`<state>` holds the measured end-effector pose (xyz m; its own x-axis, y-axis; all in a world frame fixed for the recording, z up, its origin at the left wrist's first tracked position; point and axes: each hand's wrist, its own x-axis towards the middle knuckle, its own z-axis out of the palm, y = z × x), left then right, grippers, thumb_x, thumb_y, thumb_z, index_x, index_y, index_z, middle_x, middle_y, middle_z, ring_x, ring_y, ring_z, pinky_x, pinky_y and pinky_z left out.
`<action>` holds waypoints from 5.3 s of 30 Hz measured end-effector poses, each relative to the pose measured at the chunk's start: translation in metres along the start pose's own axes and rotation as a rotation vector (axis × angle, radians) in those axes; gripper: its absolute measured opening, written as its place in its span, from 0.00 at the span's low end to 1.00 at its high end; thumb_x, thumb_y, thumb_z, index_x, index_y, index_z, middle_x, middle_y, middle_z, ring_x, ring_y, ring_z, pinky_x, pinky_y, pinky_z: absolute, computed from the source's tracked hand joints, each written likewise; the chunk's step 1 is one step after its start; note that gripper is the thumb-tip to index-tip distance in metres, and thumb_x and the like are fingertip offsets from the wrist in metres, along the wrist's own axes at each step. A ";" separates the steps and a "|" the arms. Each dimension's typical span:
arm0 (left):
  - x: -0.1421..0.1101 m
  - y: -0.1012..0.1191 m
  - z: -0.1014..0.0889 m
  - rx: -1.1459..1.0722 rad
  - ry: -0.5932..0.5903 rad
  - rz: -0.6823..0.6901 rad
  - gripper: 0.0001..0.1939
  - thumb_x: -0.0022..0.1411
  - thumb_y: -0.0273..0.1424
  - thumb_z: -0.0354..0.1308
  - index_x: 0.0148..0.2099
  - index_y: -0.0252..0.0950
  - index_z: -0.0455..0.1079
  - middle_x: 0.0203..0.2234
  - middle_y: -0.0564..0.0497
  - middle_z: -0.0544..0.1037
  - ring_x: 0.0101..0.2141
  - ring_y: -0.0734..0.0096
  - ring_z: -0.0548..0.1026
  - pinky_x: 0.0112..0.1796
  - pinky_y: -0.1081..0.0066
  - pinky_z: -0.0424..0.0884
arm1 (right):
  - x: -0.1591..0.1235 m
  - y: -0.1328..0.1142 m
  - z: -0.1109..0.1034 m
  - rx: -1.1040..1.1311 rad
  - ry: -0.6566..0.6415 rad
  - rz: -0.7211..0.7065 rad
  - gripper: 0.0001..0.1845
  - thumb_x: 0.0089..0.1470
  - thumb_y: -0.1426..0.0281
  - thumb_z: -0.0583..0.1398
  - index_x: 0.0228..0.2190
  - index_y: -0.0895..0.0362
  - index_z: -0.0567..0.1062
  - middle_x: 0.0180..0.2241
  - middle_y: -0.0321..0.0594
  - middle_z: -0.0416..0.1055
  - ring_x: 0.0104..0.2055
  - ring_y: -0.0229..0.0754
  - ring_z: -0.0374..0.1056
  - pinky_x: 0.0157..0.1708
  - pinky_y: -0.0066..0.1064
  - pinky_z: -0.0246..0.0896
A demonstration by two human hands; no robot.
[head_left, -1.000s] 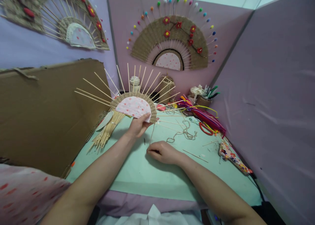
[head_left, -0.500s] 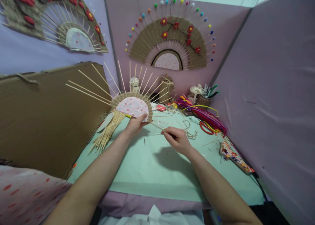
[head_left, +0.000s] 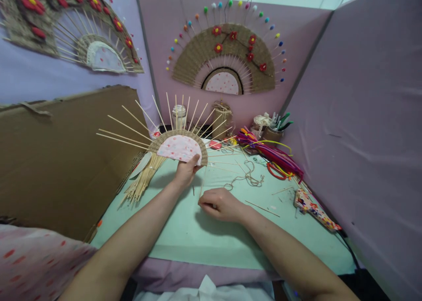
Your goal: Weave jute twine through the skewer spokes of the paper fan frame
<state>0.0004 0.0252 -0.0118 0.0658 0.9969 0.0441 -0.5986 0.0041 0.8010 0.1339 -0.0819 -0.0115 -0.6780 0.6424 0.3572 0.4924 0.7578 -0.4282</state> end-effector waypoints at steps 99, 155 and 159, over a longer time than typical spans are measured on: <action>-0.042 -0.004 0.021 -0.080 -0.383 -0.629 0.10 0.59 0.27 0.54 0.43 0.28 0.70 0.34 0.43 0.78 0.33 0.67 0.77 0.36 0.66 0.75 | -0.042 0.092 -0.056 -0.100 0.774 0.759 0.22 0.49 0.53 0.54 0.25 0.60 0.73 0.18 0.38 0.66 0.20 0.36 0.57 0.22 0.28 0.50; -0.011 0.014 0.005 -0.017 -0.229 -0.293 0.10 0.55 0.27 0.57 0.42 0.32 0.69 0.32 0.47 0.79 0.32 0.70 0.77 0.37 0.67 0.75 | -0.062 0.075 -0.092 0.239 0.544 0.682 0.17 0.46 0.57 0.59 0.28 0.59 0.71 0.24 0.37 0.66 0.25 0.35 0.57 0.24 0.26 0.53; -0.009 0.013 0.004 0.011 -0.229 -0.314 0.11 0.55 0.29 0.58 0.42 0.33 0.70 0.32 0.47 0.79 0.32 0.69 0.77 0.37 0.67 0.75 | -0.066 0.073 -0.097 0.295 0.535 0.645 0.16 0.47 0.58 0.59 0.31 0.59 0.71 0.26 0.38 0.66 0.26 0.35 0.59 0.24 0.26 0.54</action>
<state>-0.0045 0.0156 0.0002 0.4212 0.9040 -0.0732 -0.5124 0.3037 0.8033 0.2673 -0.0584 0.0141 0.0649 0.9577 0.2804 0.4796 0.2165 -0.8504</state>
